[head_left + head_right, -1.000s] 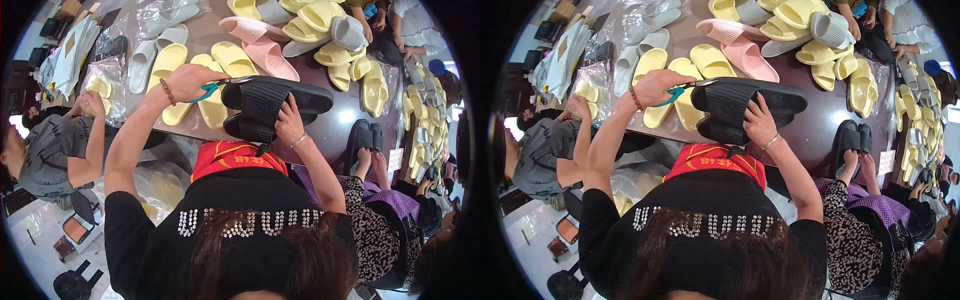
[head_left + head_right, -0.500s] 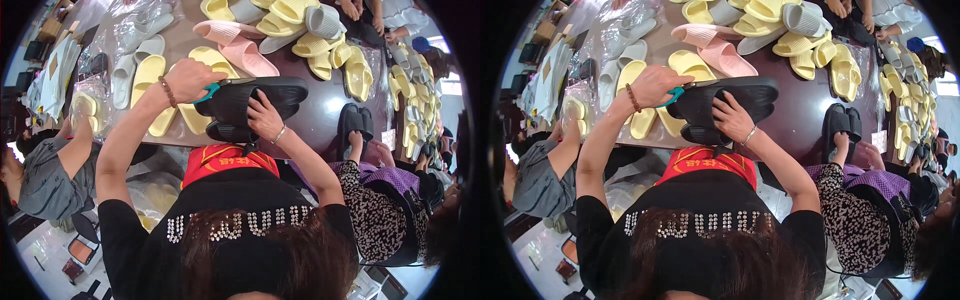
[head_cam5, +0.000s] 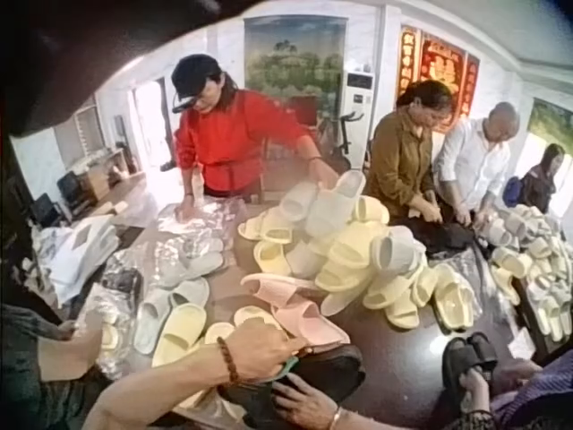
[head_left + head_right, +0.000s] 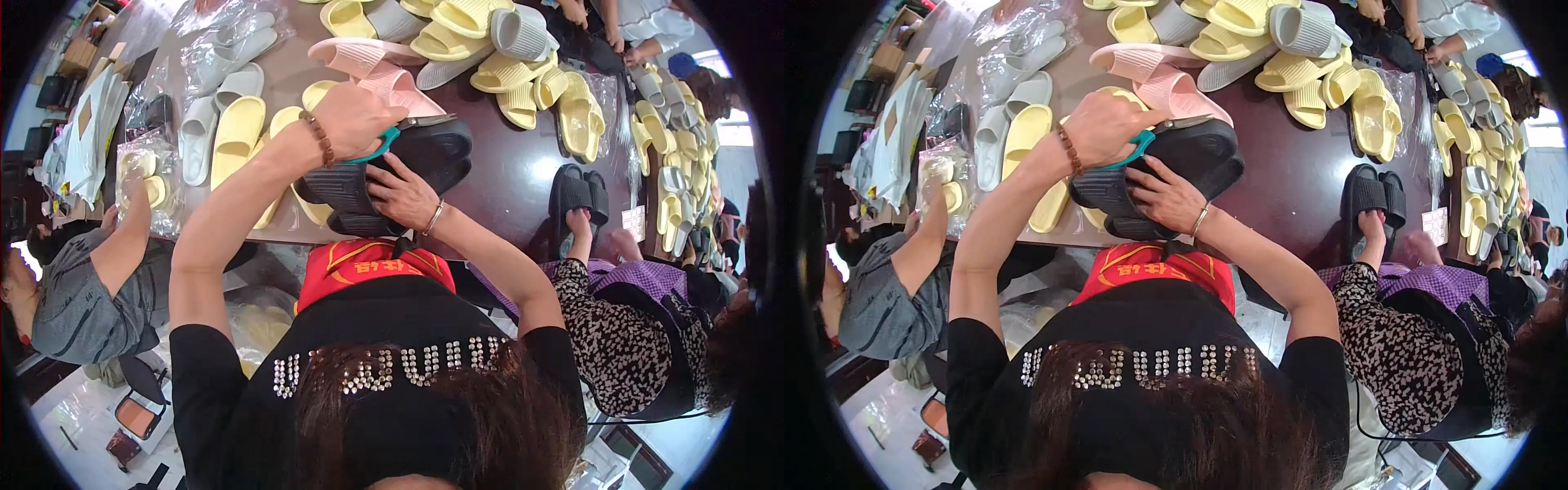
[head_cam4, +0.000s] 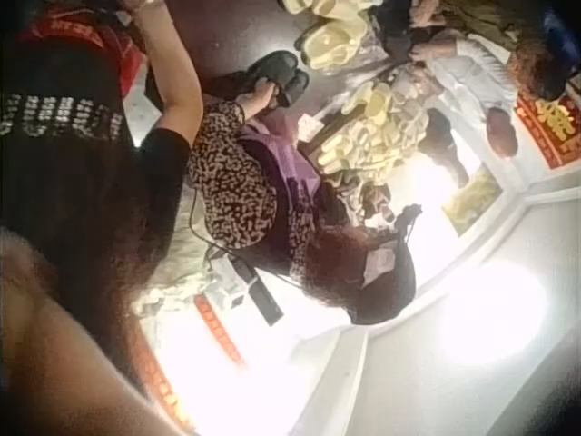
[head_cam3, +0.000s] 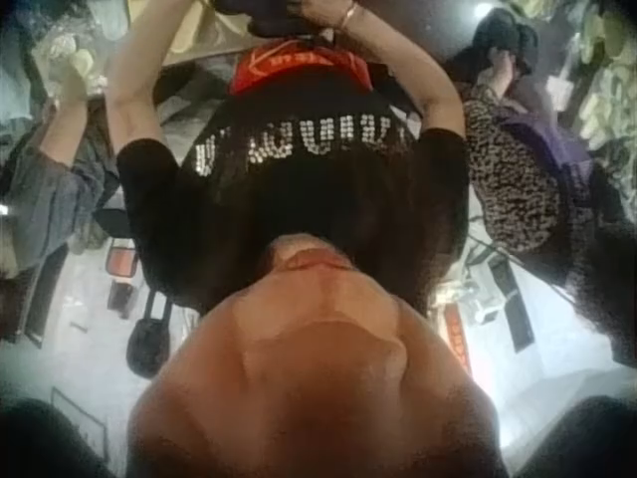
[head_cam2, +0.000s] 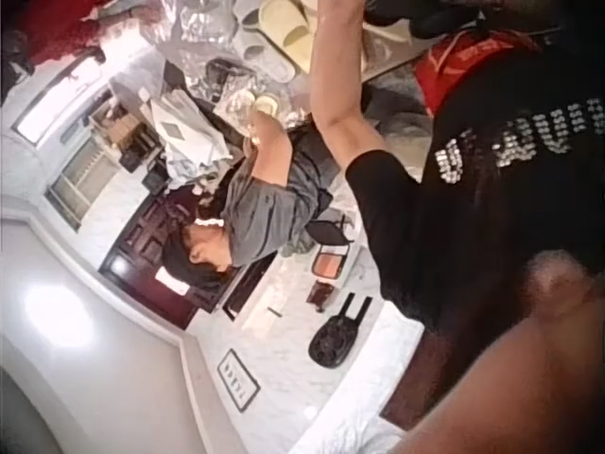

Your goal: Trim excess plastic material from newly manufactured slippers using scissors.

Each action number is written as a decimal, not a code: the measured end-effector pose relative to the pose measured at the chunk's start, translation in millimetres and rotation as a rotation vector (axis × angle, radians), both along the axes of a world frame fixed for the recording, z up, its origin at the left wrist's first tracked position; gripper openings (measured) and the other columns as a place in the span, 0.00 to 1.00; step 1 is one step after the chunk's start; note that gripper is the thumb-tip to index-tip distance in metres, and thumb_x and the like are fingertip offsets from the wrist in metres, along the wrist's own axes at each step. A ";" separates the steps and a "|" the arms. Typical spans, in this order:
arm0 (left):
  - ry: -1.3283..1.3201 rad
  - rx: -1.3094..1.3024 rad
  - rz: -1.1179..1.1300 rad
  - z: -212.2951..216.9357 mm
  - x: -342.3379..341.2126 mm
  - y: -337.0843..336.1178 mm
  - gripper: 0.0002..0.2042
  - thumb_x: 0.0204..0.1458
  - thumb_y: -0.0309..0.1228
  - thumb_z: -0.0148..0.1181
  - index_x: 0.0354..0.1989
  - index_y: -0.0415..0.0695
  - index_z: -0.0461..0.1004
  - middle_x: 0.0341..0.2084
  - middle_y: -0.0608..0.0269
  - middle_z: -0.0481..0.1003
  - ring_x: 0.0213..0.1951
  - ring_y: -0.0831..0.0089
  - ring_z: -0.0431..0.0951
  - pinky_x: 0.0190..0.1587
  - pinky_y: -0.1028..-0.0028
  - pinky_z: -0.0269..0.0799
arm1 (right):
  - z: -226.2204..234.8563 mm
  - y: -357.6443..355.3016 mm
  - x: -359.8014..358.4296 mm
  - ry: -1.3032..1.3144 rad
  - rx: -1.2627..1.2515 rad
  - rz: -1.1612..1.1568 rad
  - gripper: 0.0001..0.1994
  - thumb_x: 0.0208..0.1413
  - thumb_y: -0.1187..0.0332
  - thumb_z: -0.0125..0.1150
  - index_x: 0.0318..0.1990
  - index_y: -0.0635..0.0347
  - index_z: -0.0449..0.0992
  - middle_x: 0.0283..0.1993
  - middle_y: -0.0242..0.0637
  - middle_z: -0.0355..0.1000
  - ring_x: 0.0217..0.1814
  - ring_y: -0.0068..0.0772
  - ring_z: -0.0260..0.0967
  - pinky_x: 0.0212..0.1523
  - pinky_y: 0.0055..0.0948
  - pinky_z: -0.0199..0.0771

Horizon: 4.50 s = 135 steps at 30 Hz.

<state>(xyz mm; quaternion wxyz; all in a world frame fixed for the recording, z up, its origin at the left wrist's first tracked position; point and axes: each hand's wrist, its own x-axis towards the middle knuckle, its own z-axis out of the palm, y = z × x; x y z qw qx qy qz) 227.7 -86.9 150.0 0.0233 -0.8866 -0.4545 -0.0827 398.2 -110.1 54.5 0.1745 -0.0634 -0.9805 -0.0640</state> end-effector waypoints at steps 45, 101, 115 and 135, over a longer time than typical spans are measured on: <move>-0.992 -0.184 0.784 -190.2 30.2 -40.0 0.26 0.37 0.30 0.58 0.49 0.42 0.62 0.35 0.52 0.71 0.36 0.58 0.71 0.39 0.68 0.66 | -150.0 29.6 12.2 0.242 -0.508 -1.379 0.23 0.31 0.59 0.58 0.33 0.72 0.73 0.52 0.53 0.59 0.58 0.51 0.48 0.61 0.48 0.31; -1.070 -0.350 0.705 -211.4 8.5 -14.7 0.26 0.37 0.28 0.57 0.49 0.41 0.60 0.29 0.50 0.71 0.35 0.56 0.72 0.38 0.65 0.66 | -195.3 41.8 -12.8 0.153 -0.483 -1.542 0.18 0.38 0.58 0.51 0.30 0.65 0.74 0.41 0.49 0.68 0.52 0.48 0.57 0.58 0.47 0.43; -0.948 -0.289 0.762 -233.6 3.5 -3.0 0.25 0.44 0.38 0.56 0.50 0.42 0.59 0.36 0.46 0.69 0.41 0.51 0.68 0.43 0.62 0.62 | -132.1 49.9 4.5 -0.210 -1.022 -1.372 0.43 0.37 0.34 0.43 0.46 0.72 0.66 0.53 0.60 0.56 0.60 0.52 0.49 0.60 0.50 0.37; -1.723 -1.212 0.347 -130.0 41.9 -24.6 0.20 0.45 0.29 0.56 0.48 0.41 0.63 0.23 0.66 0.70 0.25 0.81 0.70 0.28 0.81 0.67 | -184.9 44.4 51.1 -0.132 -0.657 -1.417 0.33 0.45 0.54 0.47 0.57 0.61 0.53 0.61 0.51 0.45 0.63 0.52 0.37 0.57 0.59 0.32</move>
